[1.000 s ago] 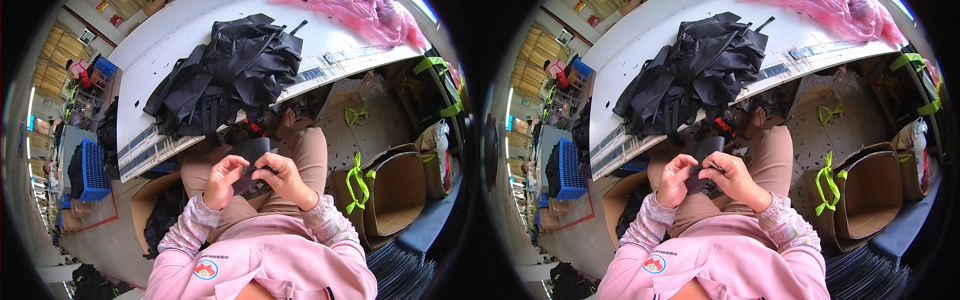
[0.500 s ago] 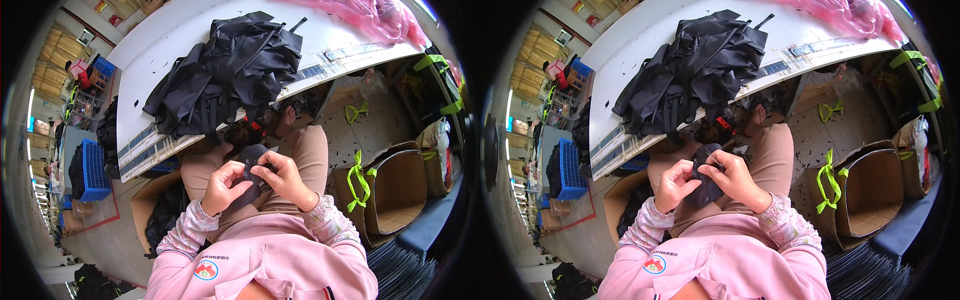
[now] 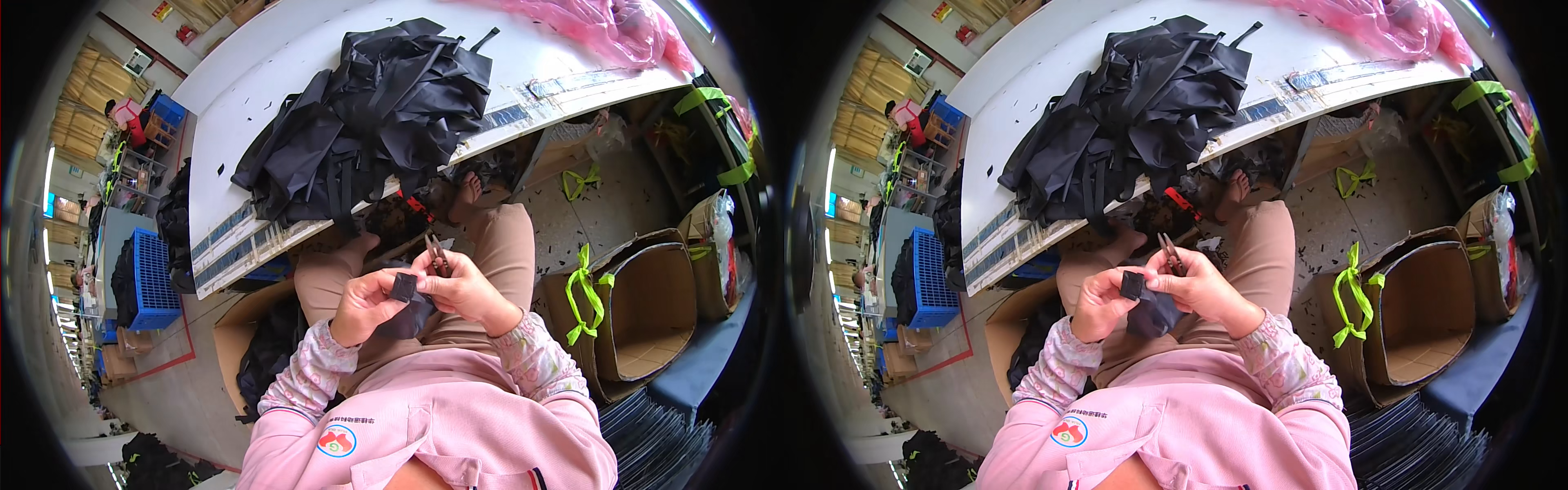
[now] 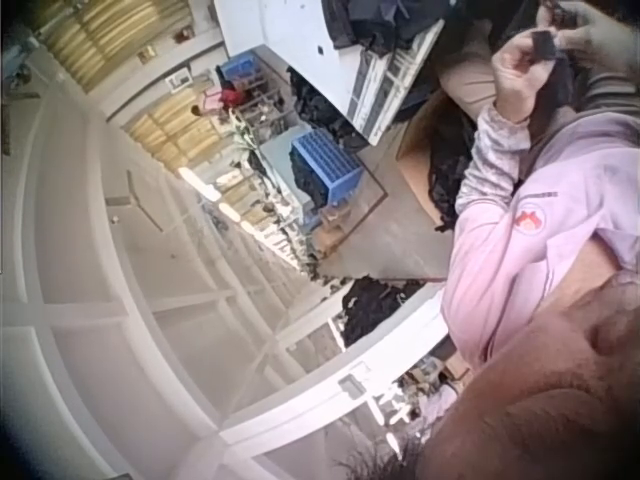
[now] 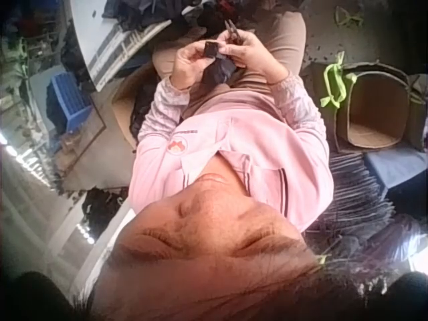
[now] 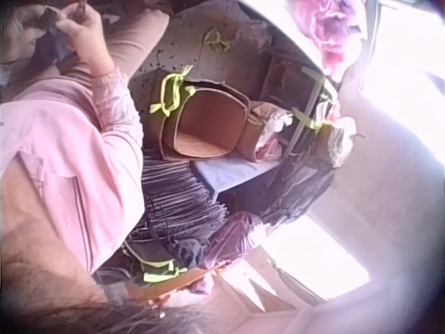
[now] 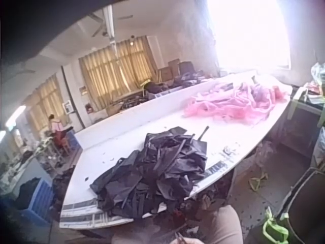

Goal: Use scissors to trim excess material and threads from black fabric pieces at a manufacturing workbench.

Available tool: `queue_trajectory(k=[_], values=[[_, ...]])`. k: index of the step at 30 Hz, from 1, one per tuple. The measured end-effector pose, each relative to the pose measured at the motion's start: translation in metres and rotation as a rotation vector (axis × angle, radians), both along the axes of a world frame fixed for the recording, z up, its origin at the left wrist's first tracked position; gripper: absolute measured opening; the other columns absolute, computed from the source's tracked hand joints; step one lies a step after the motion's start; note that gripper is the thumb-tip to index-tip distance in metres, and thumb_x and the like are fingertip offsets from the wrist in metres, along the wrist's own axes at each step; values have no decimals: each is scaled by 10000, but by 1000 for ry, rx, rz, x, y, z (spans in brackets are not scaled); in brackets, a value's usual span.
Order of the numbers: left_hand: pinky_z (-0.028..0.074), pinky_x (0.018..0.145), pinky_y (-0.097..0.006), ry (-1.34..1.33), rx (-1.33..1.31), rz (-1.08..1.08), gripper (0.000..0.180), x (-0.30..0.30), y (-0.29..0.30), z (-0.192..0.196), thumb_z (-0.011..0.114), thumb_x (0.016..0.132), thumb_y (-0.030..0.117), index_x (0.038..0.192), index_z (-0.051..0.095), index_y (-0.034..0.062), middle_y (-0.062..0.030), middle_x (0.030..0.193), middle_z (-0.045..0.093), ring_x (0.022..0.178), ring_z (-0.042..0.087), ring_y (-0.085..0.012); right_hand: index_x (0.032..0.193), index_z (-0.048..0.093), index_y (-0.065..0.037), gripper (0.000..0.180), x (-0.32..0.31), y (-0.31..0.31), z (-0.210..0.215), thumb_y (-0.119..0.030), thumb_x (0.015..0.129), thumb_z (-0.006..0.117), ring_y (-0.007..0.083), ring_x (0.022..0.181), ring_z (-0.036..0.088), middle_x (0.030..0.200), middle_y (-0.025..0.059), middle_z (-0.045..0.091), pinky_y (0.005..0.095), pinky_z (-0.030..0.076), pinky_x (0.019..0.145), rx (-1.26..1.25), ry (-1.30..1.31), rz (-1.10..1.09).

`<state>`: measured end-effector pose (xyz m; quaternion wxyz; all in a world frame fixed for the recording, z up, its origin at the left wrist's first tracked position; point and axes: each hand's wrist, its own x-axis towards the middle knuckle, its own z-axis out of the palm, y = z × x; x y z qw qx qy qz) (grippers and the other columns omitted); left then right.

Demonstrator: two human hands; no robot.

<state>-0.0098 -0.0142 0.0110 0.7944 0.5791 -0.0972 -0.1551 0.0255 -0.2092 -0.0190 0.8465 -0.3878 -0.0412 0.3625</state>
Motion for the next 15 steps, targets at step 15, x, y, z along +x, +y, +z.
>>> queue_trajectory(k=[15], values=[[466, 887, -265, -20, 119, -6, 172, 2, 13, -17, 577, 884, -26, 1050, 624, -22, -36, 1008, 629, 941, 581, -106, 794, 502, 4, 420, -6, -28, 16, -372, 902, 656, 97, 569, 383, 578, 33, 416, 300, 354, 503, -623, -721, 26]])
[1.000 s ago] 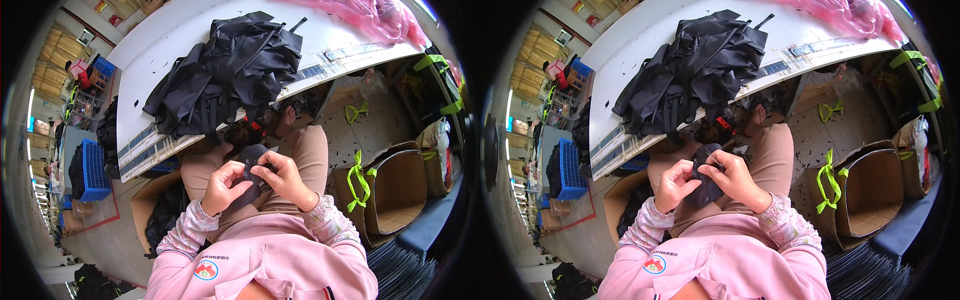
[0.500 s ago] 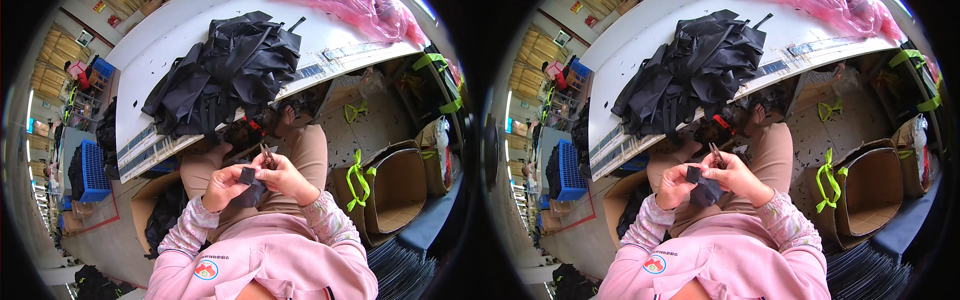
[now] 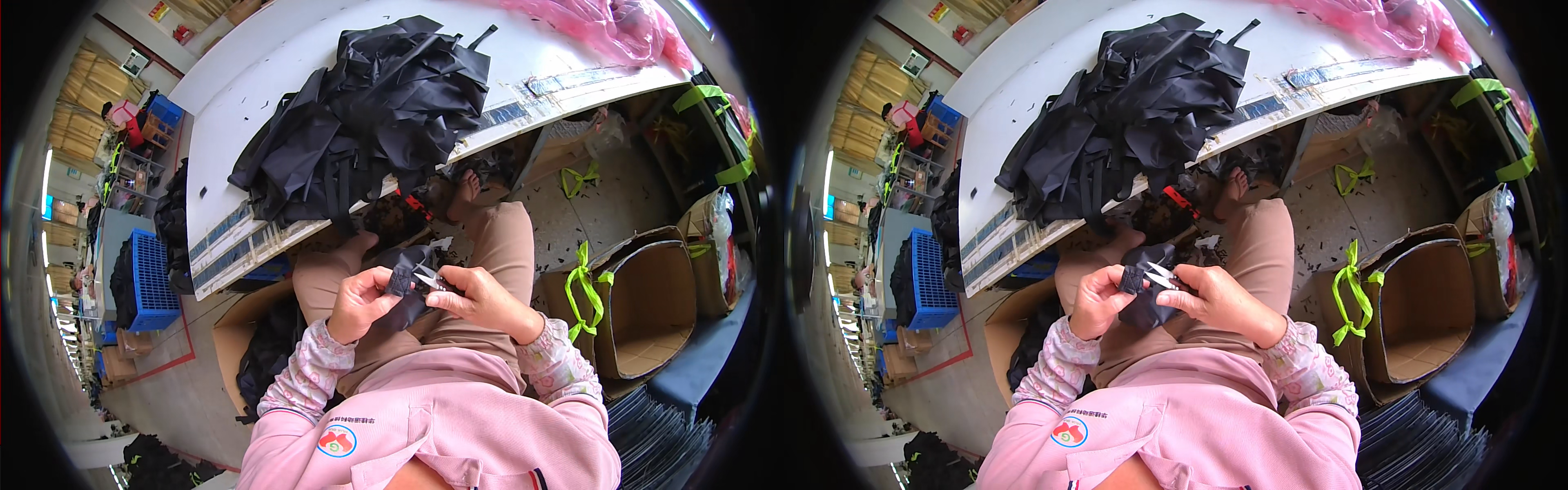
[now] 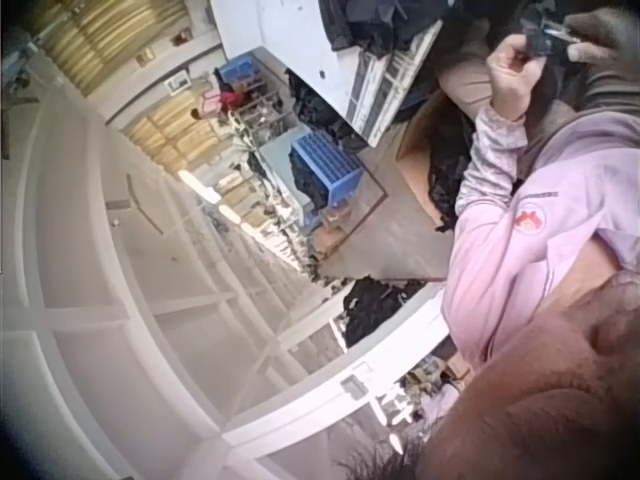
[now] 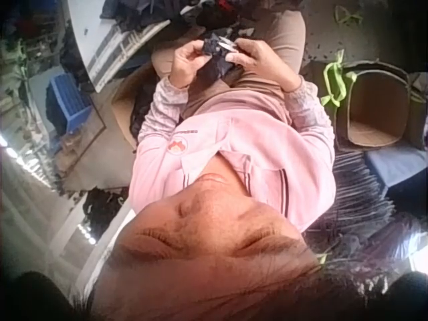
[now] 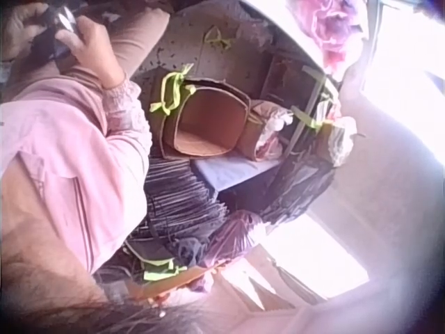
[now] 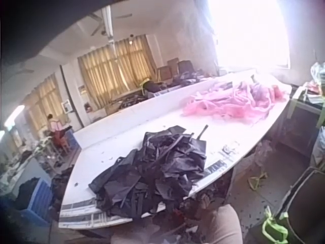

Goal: Use scissors to trim excess material and threads from black fabric pieces at a manufacturing workbench.

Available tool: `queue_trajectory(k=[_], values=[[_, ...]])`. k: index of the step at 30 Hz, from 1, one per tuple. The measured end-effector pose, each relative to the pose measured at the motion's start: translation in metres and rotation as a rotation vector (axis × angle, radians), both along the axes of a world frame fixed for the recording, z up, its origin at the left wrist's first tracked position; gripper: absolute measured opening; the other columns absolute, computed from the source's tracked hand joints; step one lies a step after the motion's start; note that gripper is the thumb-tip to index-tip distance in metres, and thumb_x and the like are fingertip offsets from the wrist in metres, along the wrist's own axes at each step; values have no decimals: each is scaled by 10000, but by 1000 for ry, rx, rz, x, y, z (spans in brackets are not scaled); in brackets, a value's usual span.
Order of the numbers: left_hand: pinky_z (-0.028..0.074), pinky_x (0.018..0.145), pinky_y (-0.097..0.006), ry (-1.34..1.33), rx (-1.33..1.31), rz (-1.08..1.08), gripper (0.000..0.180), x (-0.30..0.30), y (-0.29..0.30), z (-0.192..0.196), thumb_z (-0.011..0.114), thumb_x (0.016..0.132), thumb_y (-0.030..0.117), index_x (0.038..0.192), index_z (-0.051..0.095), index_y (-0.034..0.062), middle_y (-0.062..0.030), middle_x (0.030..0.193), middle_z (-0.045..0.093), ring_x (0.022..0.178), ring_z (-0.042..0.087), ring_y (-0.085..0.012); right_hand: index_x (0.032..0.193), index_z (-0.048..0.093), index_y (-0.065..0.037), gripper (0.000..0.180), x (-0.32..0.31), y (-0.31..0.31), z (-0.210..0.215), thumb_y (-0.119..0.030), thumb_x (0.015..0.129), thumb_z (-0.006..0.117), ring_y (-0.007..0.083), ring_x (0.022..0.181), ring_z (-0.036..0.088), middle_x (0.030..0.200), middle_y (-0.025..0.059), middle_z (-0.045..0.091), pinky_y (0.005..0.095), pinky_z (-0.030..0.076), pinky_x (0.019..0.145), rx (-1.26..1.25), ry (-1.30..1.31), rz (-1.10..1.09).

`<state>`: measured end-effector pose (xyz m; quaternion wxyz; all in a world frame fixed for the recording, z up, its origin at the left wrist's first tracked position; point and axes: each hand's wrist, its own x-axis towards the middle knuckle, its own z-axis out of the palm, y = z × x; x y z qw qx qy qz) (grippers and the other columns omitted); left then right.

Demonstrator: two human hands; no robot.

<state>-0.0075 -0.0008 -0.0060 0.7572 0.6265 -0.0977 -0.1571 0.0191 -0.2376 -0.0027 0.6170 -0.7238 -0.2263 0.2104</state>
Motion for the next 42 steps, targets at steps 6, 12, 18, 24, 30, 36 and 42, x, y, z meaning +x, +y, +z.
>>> queue_trajectory(k=[6, 12, 18, 24, 30, 36, 42], values=[[471, 879, -264, 3, -33, -30, 165, -2, 1, -5, 583, 888, -12, 1048, 621, -27, -43, 1019, 624, 930, 582, -106, 740, 489, 0, 464, 2, 1, 1, -401, 883, 672, 75, 555, 332, 552, 6, 376, 301, 320, 476, 11, 12, 60], [456, 897, -282, 136, -84, -24, 144, -4, -2, 2, 569, 856, -96, 955, 617, -3, -53, 1004, 622, 950, 586, -136, 751, 486, 22, 461, 2, 1, 1, -373, 871, 692, 115, 556, 303, 569, 77, 352, 326, 323, 481, -17, -89, 93], [457, 898, -287, 131, -82, -29, 145, -4, -2, -3, 568, 855, -96, 946, 618, 5, -51, 1002, 625, 954, 587, -135, 755, 493, 24, 442, 2, 0, 0, -354, 873, 692, 173, 537, 302, 570, 121, 374, 348, 346, 491, -34, -188, 82], [463, 888, -282, 107, -82, -29, 142, -2, -1, -1, 578, 848, -92, 930, 621, 16, -45, 983, 632, 941, 590, -133, 771, 508, 32, 436, 3, -4, -2, -351, 877, 688, 172, 543, 319, 581, 124, 388, 351, 358, 497, 15, -70, 125], [475, 865, -275, 113, -64, -35, 137, -3, -3, -3, 582, 850, -85, 943, 620, 7, -41, 982, 628, 921, 590, -120, 773, 512, 28, 432, 2, -2, 1, -350, 866, 699, 207, 533, 330, 582, 131, 412, 345, 369, 498, 26, -118, 127], [470, 871, -267, 208, -106, -88, 144, -4, -4, 1, 590, 862, -69, 982, 627, 2, -33, 990, 618, 940, 586, -116, 733, 495, 1, 424, 0, 0, -1, -342, 839, 721, 321, 477, 433, 557, 149, 460, 373, 379, 475, -81, -338, 53], [462, 880, -268, 178, -88, -116, 143, -6, -3, -5, 593, 865, -65, 990, 626, -6, -30, 1011, 611, 951, 579, -115, 722, 493, -6, 428, 0, 1, -2, -356, 840, 709, 356, 504, 510, 552, 167, 485, 391, 395, 477, -121, -397, 42]])
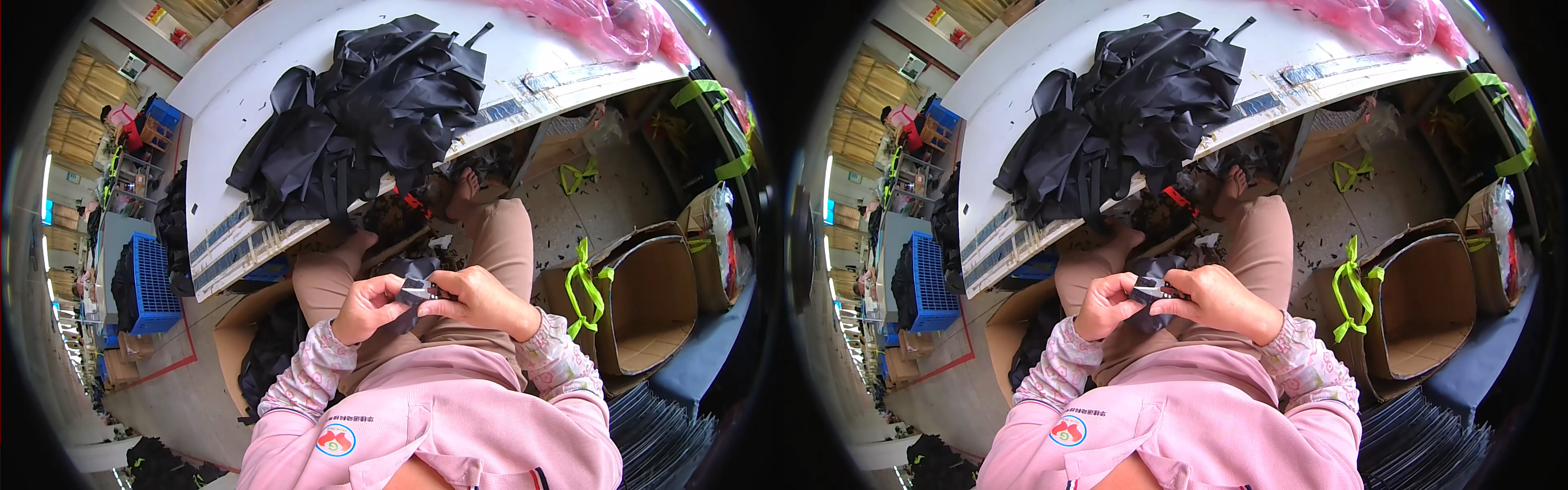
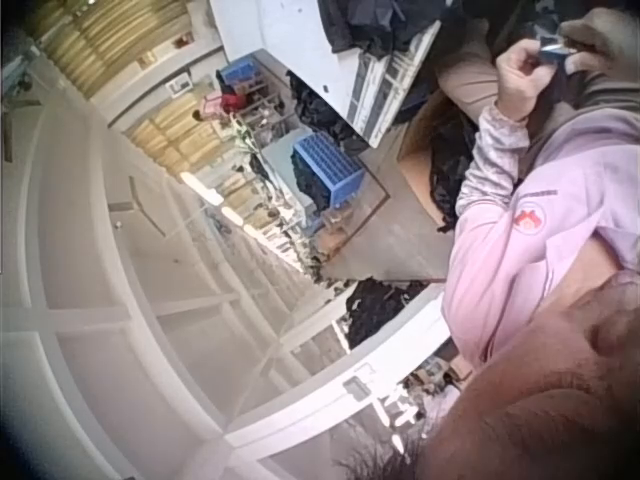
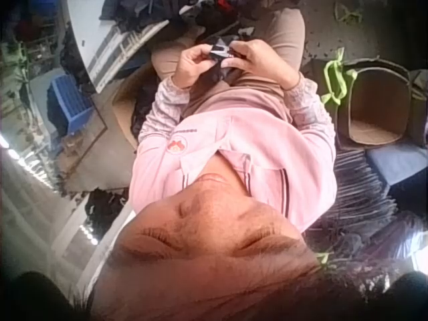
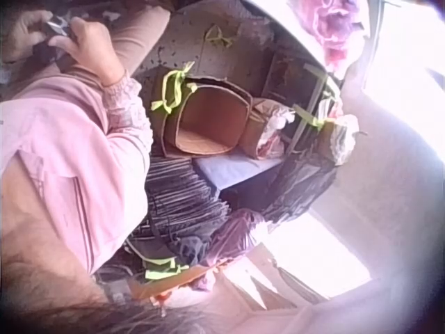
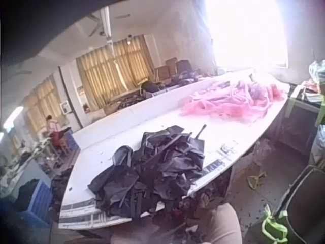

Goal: Use scissors to trim excess material and threads from black fabric pieces at a manufacturing workbench.

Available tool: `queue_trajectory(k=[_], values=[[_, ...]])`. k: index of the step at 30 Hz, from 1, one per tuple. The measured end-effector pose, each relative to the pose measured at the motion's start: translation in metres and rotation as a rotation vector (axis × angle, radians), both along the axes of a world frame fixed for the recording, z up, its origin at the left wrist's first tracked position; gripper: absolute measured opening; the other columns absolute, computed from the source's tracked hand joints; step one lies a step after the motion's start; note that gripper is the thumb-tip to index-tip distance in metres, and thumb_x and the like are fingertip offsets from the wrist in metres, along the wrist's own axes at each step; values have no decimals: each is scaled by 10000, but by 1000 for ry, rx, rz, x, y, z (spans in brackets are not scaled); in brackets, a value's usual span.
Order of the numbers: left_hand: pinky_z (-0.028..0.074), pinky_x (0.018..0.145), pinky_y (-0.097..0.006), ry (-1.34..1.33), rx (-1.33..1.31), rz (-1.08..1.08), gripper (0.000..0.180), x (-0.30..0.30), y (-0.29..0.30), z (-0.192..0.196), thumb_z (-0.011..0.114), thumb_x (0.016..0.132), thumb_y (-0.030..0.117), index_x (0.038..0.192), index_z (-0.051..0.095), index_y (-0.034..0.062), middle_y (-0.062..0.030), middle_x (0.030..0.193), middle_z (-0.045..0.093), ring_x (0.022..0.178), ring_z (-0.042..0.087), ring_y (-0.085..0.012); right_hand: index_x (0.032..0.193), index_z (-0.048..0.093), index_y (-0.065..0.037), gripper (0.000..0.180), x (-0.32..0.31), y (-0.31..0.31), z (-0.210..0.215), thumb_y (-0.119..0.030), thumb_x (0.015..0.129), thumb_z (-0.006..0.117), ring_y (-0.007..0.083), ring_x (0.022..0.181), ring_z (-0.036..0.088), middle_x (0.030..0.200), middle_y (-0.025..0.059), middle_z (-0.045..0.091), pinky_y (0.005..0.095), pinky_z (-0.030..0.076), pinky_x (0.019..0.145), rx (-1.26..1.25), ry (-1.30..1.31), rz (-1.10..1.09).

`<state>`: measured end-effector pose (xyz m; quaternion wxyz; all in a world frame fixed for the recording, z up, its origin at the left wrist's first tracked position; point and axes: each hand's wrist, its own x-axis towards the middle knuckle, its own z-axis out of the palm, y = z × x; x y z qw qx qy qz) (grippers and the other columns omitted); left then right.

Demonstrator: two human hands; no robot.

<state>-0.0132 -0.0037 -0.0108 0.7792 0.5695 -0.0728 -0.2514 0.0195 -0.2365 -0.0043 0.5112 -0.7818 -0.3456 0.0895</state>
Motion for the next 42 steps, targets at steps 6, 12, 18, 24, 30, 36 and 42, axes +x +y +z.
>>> queue_trajectory(k=[6, 12, 18, 24, 30, 36, 42], values=[[461, 871, -268, -11, 12, -3, 136, 0, -2, 3, 600, 864, -55, 987, 638, -12, -39, 1006, 610, 941, 581, -120, 725, 496, -4, 434, 0, -2, -1, -369, 851, 692, 365, 510, 507, 556, 175, 480, 399, 397, 483, -10, 3, 15], [461, 869, -261, -58, 28, -47, 186, 1, 2, -4, 607, 877, -30, 1062, 623, -31, -51, 1038, 614, 947, 576, -108, 742, 523, 0, 413, -1, -3, -5, -363, 866, 677, 374, 521, 512, 568, 186, 485, 407, 402, 490, -1, 9, 15], [461, 849, -254, -47, 31, -58, 165, 1, 0, 0, 608, 872, -35, 1036, 626, -28, -36, 1010, 604, 919, 569, -97, 750, 531, 10, 393, -2, -7, -5, -332, 871, 681, 361, 515, 505, 572, 187, 483, 398, 400, 495, -3, 49, 17], [465, 822, -239, 32, -10, -118, 139, 9, 12, -7, 609, 861, -33, 997, 632, -21, -30, 1002, 617, 907, 574, -88, 761, 538, 20, 412, 0, -14, 3, -349, 866, 688, 348, 499, 493, 558, 181, 465, 396, 393, 495, 44, 154, 62], [467, 816, -236, 78, 43, -275, 134, 25, 20, 0, 645, 827, 5, 958, 639, -18, -31, 944, 639, 881, 585, -84, 761, 544, 16, 438, 1, -16, 5, -386, 867, 682, 354, 498, 493, 552, 181, 467, 408, 387, 493, -71, 115, 151], [457, 789, -233, 117, 54, -396, 120, 33, 23, 5, 653, 816, 21, 930, 647, -13, -28, 900, 653, 850, 588, -83, 752, 543, 10, 447, 2, -15, 5, -400, 860, 685, 343, 493, 497, 550, 170, 478, 402, 383, 490, -115, 89, 172], [457, 793, -239, 140, 81, -439, 95, 36, 26, 6, 654, 823, 22, 912, 652, -11, -36, 903, 659, 850, 594, -97, 753, 585, 16, 489, 2, -15, 6, -457, 845, 669, 393, 543, 546, 557, 199, 514, 445, 412, 509, -154, 97, 163]])
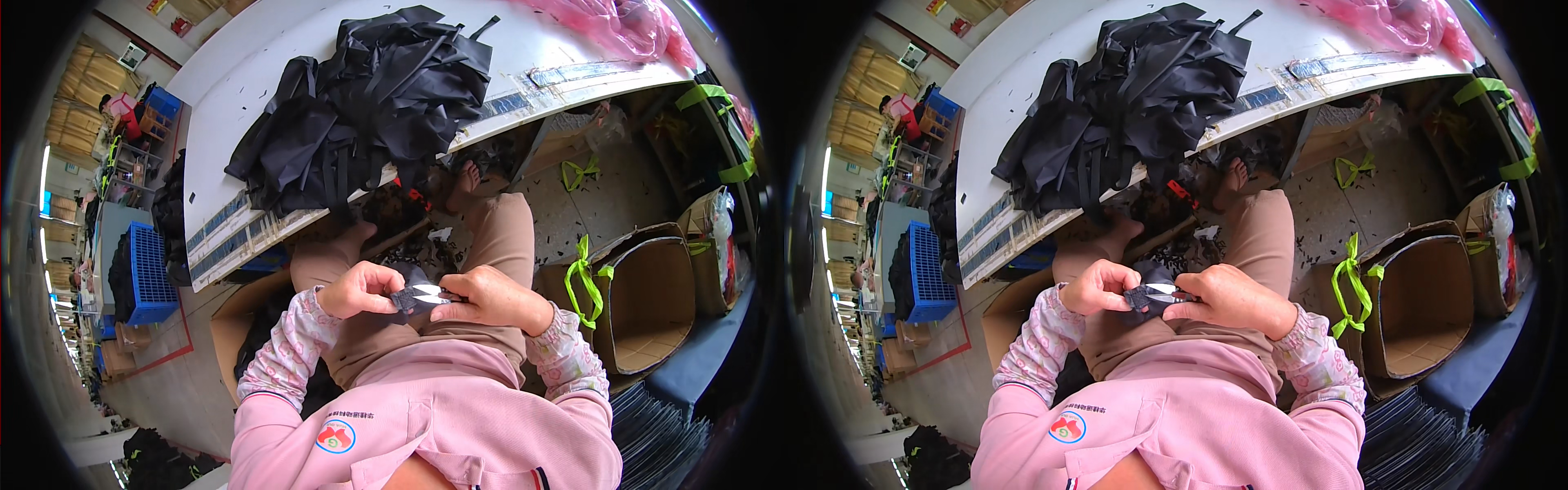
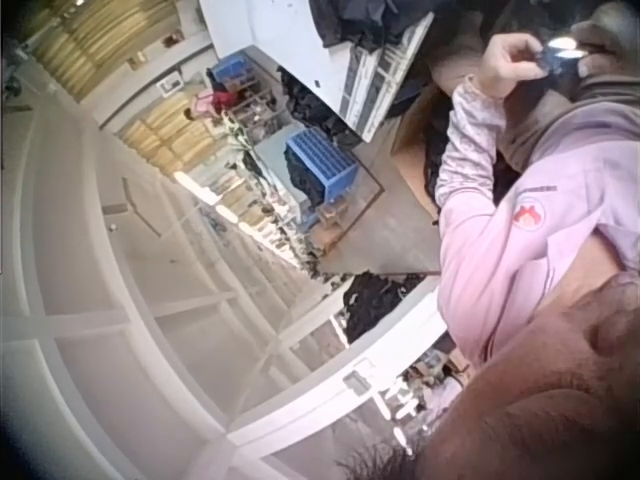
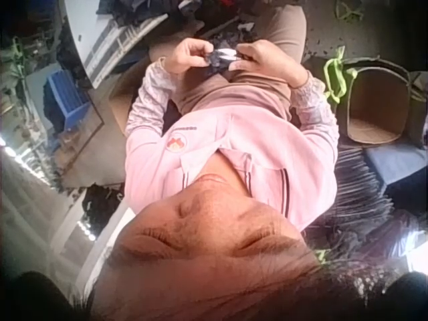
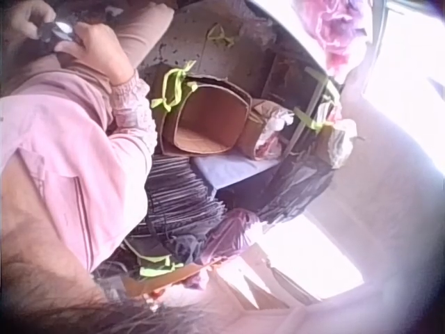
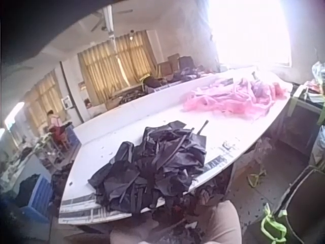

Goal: Use scissors to trim excess material and threads from black fabric pieces at a manufacturing workbench.

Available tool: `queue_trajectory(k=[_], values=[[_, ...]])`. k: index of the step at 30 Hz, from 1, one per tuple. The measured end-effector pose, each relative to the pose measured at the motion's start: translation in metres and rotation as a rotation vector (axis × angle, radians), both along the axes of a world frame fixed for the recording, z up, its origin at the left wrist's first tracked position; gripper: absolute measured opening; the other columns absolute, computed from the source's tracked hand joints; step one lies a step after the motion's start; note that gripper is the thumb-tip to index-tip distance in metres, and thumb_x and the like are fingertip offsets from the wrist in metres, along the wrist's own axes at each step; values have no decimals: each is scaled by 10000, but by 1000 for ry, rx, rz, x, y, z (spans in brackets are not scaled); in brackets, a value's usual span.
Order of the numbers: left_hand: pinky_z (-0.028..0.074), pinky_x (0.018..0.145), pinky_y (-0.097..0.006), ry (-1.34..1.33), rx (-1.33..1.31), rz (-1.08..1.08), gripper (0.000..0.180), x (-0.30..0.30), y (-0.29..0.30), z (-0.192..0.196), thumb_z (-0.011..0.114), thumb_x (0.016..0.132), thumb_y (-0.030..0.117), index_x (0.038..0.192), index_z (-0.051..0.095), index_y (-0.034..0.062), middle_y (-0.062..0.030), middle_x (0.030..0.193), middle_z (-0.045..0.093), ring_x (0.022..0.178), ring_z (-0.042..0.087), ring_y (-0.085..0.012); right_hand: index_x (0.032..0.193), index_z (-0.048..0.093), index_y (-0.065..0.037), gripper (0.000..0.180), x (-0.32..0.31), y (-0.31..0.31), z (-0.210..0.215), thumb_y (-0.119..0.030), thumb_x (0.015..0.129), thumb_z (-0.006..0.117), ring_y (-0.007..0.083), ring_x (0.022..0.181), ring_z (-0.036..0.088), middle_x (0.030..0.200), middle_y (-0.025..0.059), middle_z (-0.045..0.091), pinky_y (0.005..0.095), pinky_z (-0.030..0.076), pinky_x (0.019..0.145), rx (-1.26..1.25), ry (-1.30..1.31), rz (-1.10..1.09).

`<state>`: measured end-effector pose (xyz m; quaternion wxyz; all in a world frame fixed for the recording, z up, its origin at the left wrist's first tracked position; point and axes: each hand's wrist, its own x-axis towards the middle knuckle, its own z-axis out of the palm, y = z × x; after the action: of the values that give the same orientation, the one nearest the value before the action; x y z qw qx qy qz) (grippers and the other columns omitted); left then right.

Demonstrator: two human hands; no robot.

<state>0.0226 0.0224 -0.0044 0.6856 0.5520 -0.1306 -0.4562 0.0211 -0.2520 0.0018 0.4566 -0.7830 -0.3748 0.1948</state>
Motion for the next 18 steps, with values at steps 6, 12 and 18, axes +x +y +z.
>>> queue_trajectory(k=[6, 12, 18], values=[[471, 833, -259, 15, -29, 24, 109, 0, -2, 4, 654, 826, 23, 926, 650, -19, -65, 937, 665, 876, 613, -123, 759, 547, 10, 458, -1, 0, -2, -417, 869, 667, 347, 506, 505, 554, 166, 480, 402, 386, 496, 24, 4, 20], [471, 839, -261, 19, -31, 3, 112, 0, -1, 2, 656, 828, 27, 932, 651, -15, -58, 925, 666, 880, 613, -118, 757, 544, 12, 469, -1, 1, -4, -427, 867, 665, 349, 505, 500, 555, 170, 479, 404, 382, 495, 42, -6, 18], [464, 796, -243, -18, -22, -5, 101, 1, 0, -1, 655, 833, 36, 922, 657, -11, -45, 923, 666, 853, 601, -102, 758, 543, 11, 466, -2, 0, -5, -425, 865, 668, 349, 503, 493, 555, 173, 477, 403, 378, 495, 47, 22, 13]])
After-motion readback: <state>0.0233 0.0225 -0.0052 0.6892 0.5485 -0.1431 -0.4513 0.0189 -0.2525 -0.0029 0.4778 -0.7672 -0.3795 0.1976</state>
